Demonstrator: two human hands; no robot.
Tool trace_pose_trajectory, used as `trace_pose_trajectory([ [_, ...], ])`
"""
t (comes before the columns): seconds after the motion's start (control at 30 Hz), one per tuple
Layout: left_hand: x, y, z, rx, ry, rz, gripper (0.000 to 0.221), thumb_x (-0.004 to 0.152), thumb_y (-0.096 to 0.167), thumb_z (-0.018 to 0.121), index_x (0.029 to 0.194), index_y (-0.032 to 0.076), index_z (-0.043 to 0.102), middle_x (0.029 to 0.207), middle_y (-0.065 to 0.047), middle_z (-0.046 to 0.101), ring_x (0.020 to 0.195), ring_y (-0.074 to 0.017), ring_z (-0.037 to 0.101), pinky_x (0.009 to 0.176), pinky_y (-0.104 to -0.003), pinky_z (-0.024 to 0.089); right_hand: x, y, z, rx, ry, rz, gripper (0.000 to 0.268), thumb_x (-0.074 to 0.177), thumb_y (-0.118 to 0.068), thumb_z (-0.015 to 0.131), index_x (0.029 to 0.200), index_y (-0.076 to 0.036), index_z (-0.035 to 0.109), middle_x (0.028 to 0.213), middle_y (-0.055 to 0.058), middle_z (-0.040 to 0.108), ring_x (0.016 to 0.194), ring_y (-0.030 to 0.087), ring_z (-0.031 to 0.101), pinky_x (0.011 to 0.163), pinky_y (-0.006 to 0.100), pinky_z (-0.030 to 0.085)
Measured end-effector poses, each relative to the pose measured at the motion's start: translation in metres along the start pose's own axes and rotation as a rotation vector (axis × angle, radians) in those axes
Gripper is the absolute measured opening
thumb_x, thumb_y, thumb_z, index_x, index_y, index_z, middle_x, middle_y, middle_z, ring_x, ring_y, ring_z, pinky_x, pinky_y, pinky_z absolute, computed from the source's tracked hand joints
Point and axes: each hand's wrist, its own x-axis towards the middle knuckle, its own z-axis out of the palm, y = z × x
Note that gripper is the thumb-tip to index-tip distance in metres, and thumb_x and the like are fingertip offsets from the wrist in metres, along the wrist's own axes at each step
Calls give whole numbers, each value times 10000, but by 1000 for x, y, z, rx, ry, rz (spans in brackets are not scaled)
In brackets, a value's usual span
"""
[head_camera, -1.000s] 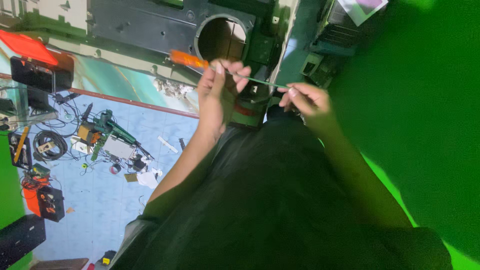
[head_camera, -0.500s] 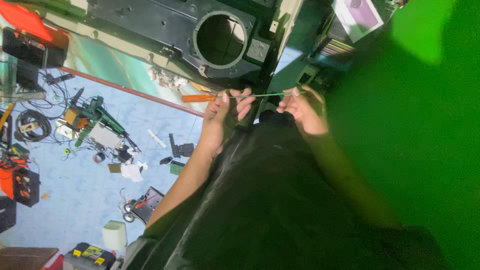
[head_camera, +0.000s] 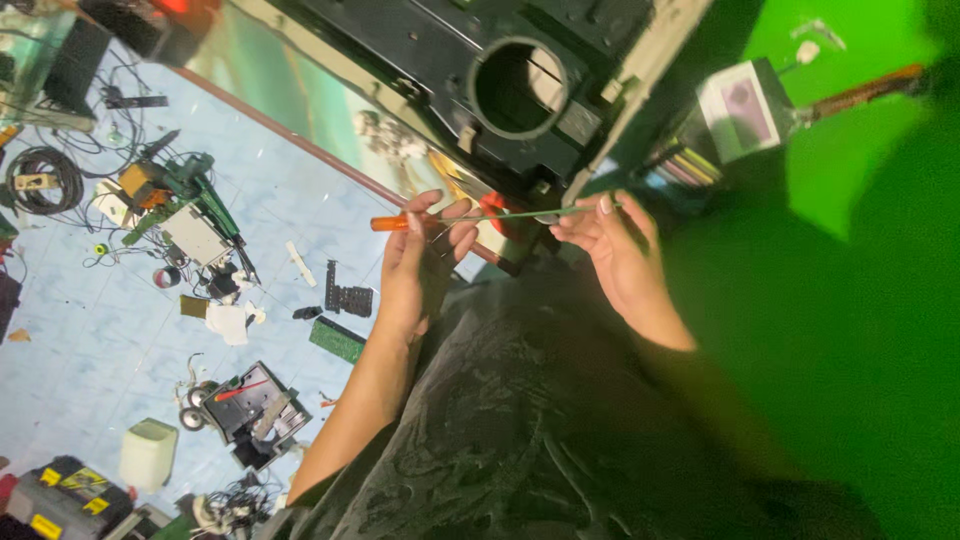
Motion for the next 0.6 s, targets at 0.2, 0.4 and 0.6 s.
trace_pose_trajectory([
  [0.2, -19, 50, -43, 55, 94, 186, 364, 1084, 292, 540, 1369, 75, 474, 1413, -200, 593, 1260, -328, 649, 1094, -455, 505, 1, 18, 66, -72, -40, 32, 257, 1095, -216, 532, 1149, 24, 606, 1042, 189, 718, 1015, 324, 737, 986, 483, 592],
  [0.4, -48, 115, -97, -29, 180, 327, 402, 1069, 321, 538, 1398, 116, 430, 1346, -234, 618, 1169, -396, 672, 1025, -507, 539, 3, 53, 145, -61, -116, 59, 235, 1102, -189, 514, 1141, 24, 605, 1049, 213, 722, 1008, 331, 733, 985, 474, 582],
  [0.6, -88, 165, -156, -19, 208, 387, 373, 1067, 301, 534, 1371, 101, 448, 1427, -250, 597, 1240, -380, 657, 1065, -478, 517, 7, 84, 219, -56, -167, 64, 230, 1106, -184, 508, 1126, 22, 608, 995, 181, 708, 944, 306, 720, 935, 455, 576],
])
